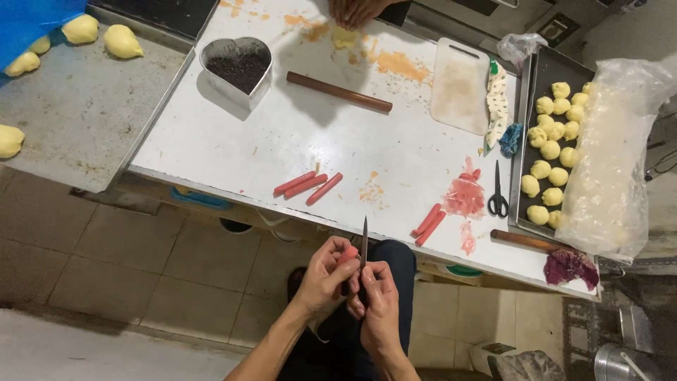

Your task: Cutting red paper strips and rolling dough into shapes in a bakery.

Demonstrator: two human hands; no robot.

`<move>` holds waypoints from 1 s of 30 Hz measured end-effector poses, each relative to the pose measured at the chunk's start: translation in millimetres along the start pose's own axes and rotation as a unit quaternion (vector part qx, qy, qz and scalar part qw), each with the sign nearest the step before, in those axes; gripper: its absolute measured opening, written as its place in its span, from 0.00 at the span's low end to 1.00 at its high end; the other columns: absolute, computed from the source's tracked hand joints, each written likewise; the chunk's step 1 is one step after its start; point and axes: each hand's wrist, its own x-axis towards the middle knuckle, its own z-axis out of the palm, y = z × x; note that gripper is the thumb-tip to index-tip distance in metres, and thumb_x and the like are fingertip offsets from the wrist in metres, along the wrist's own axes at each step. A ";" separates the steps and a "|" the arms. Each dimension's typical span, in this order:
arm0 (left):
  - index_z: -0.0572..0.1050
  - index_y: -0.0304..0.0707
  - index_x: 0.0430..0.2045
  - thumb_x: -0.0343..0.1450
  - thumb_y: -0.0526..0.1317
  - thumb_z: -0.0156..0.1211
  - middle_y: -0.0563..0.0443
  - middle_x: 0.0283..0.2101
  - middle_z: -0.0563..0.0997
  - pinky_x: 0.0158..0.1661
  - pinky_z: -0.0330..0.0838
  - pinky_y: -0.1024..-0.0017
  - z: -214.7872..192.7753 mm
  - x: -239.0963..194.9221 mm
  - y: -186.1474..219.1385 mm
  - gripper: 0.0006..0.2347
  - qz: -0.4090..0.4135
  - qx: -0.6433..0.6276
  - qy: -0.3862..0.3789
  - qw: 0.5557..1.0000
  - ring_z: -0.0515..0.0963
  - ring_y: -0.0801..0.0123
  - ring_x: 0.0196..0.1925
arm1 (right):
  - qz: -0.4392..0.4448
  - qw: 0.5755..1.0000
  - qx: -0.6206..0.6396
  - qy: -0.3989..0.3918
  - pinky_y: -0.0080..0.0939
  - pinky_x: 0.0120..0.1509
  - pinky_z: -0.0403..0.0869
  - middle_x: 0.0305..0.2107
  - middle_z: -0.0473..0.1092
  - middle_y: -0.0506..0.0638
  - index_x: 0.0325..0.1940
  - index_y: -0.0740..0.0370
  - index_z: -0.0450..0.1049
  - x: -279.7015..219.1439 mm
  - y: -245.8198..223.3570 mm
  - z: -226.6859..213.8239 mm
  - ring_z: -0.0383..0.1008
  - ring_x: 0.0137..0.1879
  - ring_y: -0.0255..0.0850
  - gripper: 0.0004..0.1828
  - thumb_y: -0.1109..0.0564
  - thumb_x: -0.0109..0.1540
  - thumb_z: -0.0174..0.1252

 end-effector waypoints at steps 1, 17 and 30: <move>0.67 0.34 0.38 0.72 0.32 0.60 0.49 0.18 0.74 0.28 0.71 0.76 1.4 -1.3 5.7 0.08 -0.001 0.001 0.000 1.000 0.76 0.70 0.20 | 0.000 1.000 0.001 0.001 0.32 0.18 0.48 0.21 0.64 0.53 0.37 0.60 0.62 -1.4 -1.3 0.0 0.51 0.14 0.32 0.11 0.53 0.70 0.53; 0.72 0.37 0.34 0.74 0.44 0.60 0.52 0.30 0.74 0.30 0.64 0.74 -11.6 17.5 -8.7 0.09 0.038 0.036 0.108 0.993 0.70 0.72 0.26 | 0.006 1.000 0.003 0.025 0.35 0.20 0.49 0.23 0.65 0.55 0.41 0.59 0.63 -9.3 16.9 -13.7 0.49 0.15 0.34 0.10 0.52 0.70 0.53; 0.70 0.40 0.54 0.77 0.51 0.49 0.50 0.32 0.79 0.43 0.80 0.56 -46.1 26.0 66.6 0.18 0.110 -0.144 0.174 0.968 0.80 0.61 0.33 | -0.083 0.992 -0.007 0.099 0.30 0.19 0.48 0.24 0.64 0.54 0.40 0.54 0.63 5.1 28.2 -83.2 0.48 0.16 0.31 0.07 0.54 0.70 0.52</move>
